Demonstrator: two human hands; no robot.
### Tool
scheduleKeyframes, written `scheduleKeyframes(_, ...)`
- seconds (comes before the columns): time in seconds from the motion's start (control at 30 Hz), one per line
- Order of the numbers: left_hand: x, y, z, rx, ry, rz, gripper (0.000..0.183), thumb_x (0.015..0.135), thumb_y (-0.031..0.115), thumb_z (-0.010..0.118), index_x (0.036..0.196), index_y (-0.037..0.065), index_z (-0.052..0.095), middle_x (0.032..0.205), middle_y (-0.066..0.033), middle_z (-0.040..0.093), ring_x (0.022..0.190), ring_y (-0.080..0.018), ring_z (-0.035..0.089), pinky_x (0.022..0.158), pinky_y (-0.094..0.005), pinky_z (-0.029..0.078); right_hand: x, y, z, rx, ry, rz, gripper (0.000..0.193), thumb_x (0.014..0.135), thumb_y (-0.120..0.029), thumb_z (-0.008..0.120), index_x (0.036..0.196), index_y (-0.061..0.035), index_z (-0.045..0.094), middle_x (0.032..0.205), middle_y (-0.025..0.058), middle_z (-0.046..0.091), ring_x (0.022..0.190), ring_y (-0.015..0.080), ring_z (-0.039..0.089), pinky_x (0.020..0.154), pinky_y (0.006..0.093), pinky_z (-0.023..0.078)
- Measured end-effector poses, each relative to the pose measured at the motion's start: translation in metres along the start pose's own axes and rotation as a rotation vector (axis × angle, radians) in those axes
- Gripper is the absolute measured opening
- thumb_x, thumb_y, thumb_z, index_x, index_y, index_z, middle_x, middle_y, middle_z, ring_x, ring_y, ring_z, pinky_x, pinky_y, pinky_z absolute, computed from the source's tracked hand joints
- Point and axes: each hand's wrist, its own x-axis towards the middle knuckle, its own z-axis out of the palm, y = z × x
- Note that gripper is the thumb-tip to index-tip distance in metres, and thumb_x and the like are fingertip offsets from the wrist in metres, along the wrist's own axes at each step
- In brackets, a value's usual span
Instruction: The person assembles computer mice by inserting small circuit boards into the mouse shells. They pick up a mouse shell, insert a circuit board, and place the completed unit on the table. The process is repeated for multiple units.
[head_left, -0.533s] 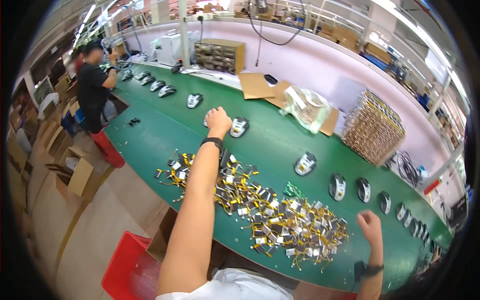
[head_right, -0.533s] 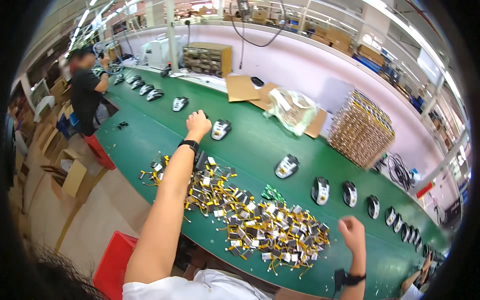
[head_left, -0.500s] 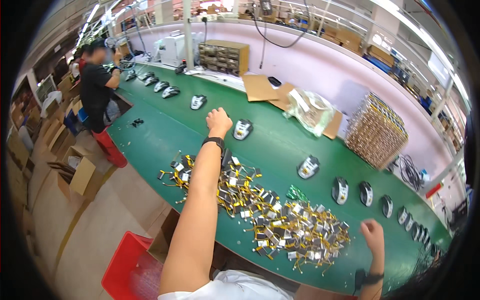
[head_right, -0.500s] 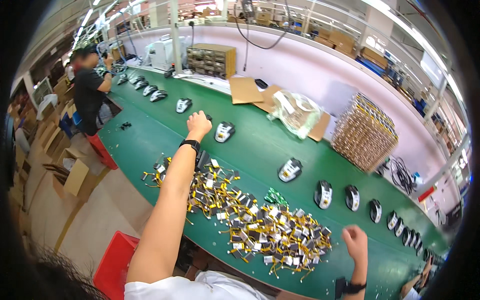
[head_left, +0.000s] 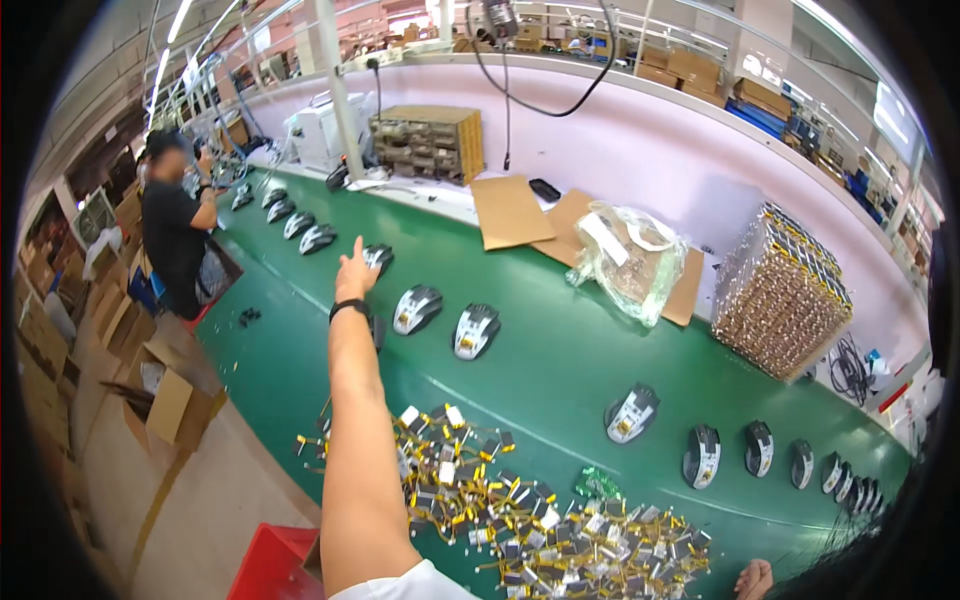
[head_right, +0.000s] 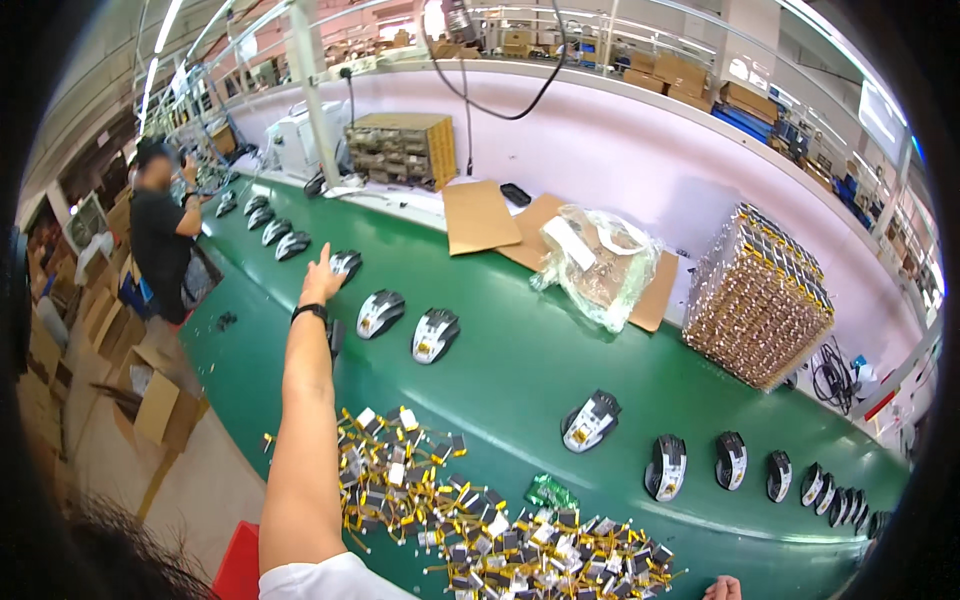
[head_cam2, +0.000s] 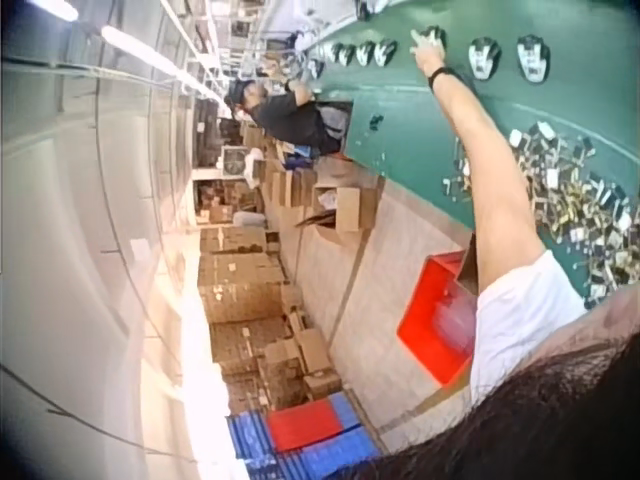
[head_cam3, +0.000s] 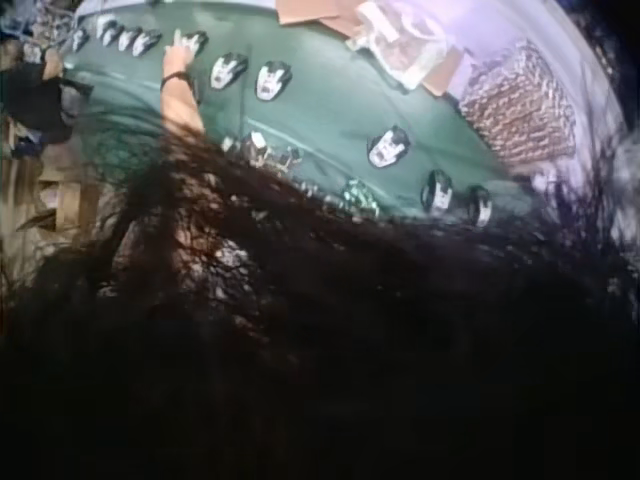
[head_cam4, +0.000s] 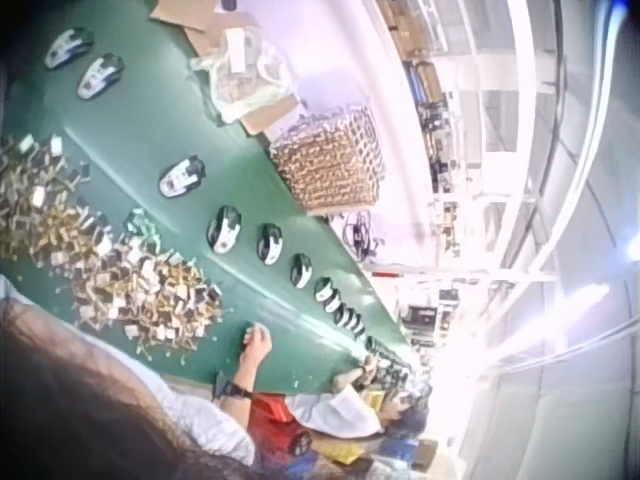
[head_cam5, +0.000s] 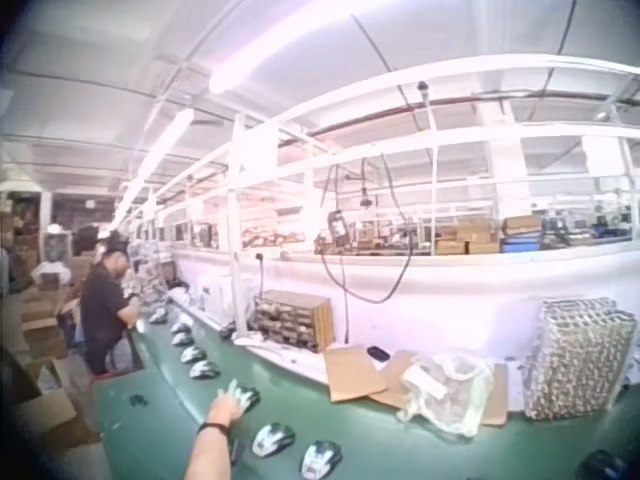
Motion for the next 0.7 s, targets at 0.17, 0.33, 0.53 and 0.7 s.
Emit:
scheduleKeyframes(0.17, 0.013, -0.013, 0.033, -0.009, -0.016, 0.007, 0.103, 0.079, 0.042, 0.077, 0.153, 0.007, 0.015, 0.142, -0.0252, 0.047, 0.126, -0.0399, 0.051, 0.105, -0.0473, 0.044, -0.006, -0.006, 0.008, -0.056, 0.017, 0.039, 0.013, 0.092, -0.009, 0.064, 0.1, 0.0002, 0.066, 0.072, 0.0061, 0.064, 0.052, 0.0087, 0.051, 0.045, 0.0213, 0.04)
scheduleKeyframes(0.33, 0.015, 0.003, 0.044, -0.023, 0.037, -0.052, 0.079, 0.075, 0.036, 0.082, 0.13, -0.003, 0.041, 0.132, -0.0239, 0.055, 0.121, -0.0389, 0.055, 0.101, -0.045, 0.047, -0.005, 0.001, -0.008, -0.128, 0.001, 0.12, 0.027, 0.088, -0.014, 0.068, 0.111, -0.0006, 0.064, 0.085, 0.0114, 0.066, 0.063, 0.0176, 0.059, 0.054, 0.0274, 0.048)
scheduleKeyframes(0.53, -0.004, -0.041, 0.016, -0.662, 0.028, 0.135, 0.04, 0.074, 0.032, 0.084, 0.081, -0.001, 0.061, 0.076, -0.0072, 0.063, 0.066, -0.0182, 0.06, 0.059, -0.0348, 0.049, -0.012, -0.039, 0.039, -0.073, -0.053, -0.062, 0.015, 0.095, -0.018, 0.063, 0.093, -0.0027, 0.062, 0.063, 0.0002, 0.052, 0.045, 0.0048, 0.04, 0.039, 0.021, 0.029)
scheduleKeyframes(0.7, -0.094, 0.024, -0.068, -1.582, -0.343, 0.329, 0.022, 0.097, 0.015, 0.061, 0.111, -0.001, 0.057, 0.099, -0.0091, 0.064, 0.086, -0.0133, 0.061, 0.079, -0.0291, 0.053, -0.039, -0.086, 0.055, -0.22, -0.167, -0.156, 0.012, 0.094, -0.013, 0.062, 0.094, -0.0011, 0.063, 0.073, 0.0016, 0.06, 0.061, 0.0069, 0.055, 0.053, 0.0204, 0.042)
